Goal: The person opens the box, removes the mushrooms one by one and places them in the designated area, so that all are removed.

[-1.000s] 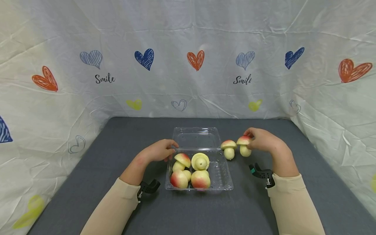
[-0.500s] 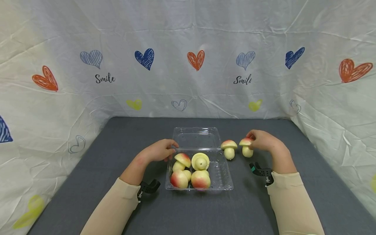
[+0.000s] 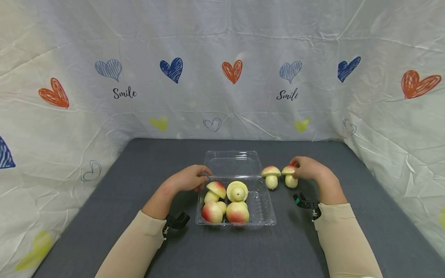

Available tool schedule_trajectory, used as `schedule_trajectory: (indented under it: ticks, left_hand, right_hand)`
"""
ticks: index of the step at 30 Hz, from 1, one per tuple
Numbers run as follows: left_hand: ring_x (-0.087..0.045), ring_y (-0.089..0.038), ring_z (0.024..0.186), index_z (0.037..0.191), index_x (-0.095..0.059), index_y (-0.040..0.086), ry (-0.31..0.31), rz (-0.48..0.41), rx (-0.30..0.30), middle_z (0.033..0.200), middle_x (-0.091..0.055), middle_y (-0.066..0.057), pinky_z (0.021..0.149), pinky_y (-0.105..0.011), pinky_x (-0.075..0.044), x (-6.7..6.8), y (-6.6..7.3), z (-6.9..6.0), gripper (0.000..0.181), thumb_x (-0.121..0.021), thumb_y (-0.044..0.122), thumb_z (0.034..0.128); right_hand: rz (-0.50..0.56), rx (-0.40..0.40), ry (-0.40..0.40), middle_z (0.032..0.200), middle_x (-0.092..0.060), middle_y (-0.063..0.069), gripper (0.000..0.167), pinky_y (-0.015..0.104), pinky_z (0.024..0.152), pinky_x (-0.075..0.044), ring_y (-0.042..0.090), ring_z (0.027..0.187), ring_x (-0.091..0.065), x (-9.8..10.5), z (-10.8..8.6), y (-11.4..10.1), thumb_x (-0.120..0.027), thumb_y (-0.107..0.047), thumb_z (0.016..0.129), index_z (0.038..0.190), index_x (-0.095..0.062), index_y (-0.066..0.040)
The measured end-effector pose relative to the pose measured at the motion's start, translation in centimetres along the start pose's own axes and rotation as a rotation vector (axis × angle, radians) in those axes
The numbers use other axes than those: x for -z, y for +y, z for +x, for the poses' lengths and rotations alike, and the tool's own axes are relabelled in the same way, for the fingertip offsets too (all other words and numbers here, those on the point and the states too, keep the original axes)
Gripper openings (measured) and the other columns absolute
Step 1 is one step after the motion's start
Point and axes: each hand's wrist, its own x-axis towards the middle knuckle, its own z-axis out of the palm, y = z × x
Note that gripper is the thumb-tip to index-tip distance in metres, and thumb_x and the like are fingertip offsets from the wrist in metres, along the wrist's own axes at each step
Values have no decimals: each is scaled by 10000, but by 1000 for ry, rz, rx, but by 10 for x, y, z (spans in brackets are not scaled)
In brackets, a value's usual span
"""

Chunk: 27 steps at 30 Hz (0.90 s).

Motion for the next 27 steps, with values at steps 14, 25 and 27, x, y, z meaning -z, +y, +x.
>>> schedule_trajectory:
  ticks: [14, 25, 27]
  left_hand:
    - [-640, -291, 739, 1417, -562, 28, 0, 2, 7, 825, -652, -70, 661, -374, -467, 0, 1, 0, 338, -491, 112, 1097]
    - [-644, -266, 740, 1419, -560, 25, -3, 6, 4, 834, -658, -68, 677, -381, -489, 0, 0, 0, 340, -487, 105, 1096]
    - [-644, -266, 739, 1418, -560, 22, -3, 7, 3, 832, -657, -68, 675, -381, -489, 0, 0, 0, 341, -488, 102, 1095]
  right_hand:
    - [-7, 3, -27, 1380, -496, 383, 624, 554, 893, -490, 471, 1163, -561, -1, 1, 0, -636, -49, 891, 1444, -443, 163]
    - [-33, 16, 8, 1387, -491, 392, 621, 581, 927, -484, 526, 1222, -532, 7, -7, -9, -682, -167, 938, 1441, -466, 128]
    - [-47, 30, 27, 1391, -491, 388, 620, 588, 934, -476, 528, 1236, -520, 10, -9, -13, -690, -189, 944, 1437, -476, 119]
